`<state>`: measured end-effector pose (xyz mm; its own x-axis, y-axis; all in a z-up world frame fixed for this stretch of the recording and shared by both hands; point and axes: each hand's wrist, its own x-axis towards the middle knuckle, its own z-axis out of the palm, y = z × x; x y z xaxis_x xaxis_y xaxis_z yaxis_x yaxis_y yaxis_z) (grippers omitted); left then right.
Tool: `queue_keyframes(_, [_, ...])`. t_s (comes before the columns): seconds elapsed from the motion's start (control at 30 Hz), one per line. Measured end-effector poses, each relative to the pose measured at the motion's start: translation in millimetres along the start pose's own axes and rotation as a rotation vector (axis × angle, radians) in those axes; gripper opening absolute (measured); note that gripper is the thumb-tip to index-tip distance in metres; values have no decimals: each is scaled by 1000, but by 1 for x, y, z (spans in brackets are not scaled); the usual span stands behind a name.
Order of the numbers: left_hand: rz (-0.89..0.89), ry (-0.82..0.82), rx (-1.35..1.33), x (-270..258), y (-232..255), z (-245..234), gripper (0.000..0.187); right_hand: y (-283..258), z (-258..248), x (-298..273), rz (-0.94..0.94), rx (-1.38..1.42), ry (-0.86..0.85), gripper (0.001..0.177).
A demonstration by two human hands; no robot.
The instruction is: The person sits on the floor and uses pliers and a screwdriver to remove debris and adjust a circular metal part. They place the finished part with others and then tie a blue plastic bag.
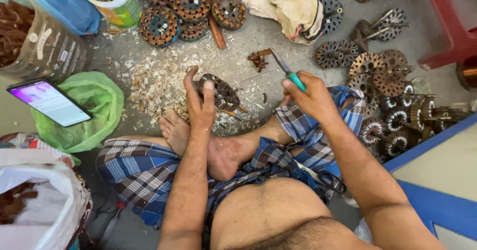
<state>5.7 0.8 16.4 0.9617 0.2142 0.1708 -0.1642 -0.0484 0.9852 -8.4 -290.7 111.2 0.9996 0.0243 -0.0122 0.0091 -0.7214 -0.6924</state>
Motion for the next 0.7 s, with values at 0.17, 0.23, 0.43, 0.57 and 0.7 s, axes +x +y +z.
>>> queue_keyframes(0.17, [42, -28, -20, -3, -11, -1, 70, 26, 25, 37, -11, -725, -13, 21])
queue_keyframes(0.23, [-17, -19, -103, -3, -14, -2, 67, 36, 35, 48, -89, -950, -96, 21])
queue_keyframes(0.43, [-62, 37, -259, 1, -24, 0, 48, 47, 41, 70, -89, -1174, -127, 24])
queue_keyframes(0.57, [-120, 37, -393, 0, -26, 0, 48, 34, 28, 59, 91, -905, -180, 27])
queue_keyframes(0.7, [-34, 60, -405, 0, -24, -2, 51, 10, 16, 20, 210, 35, -448, 37])
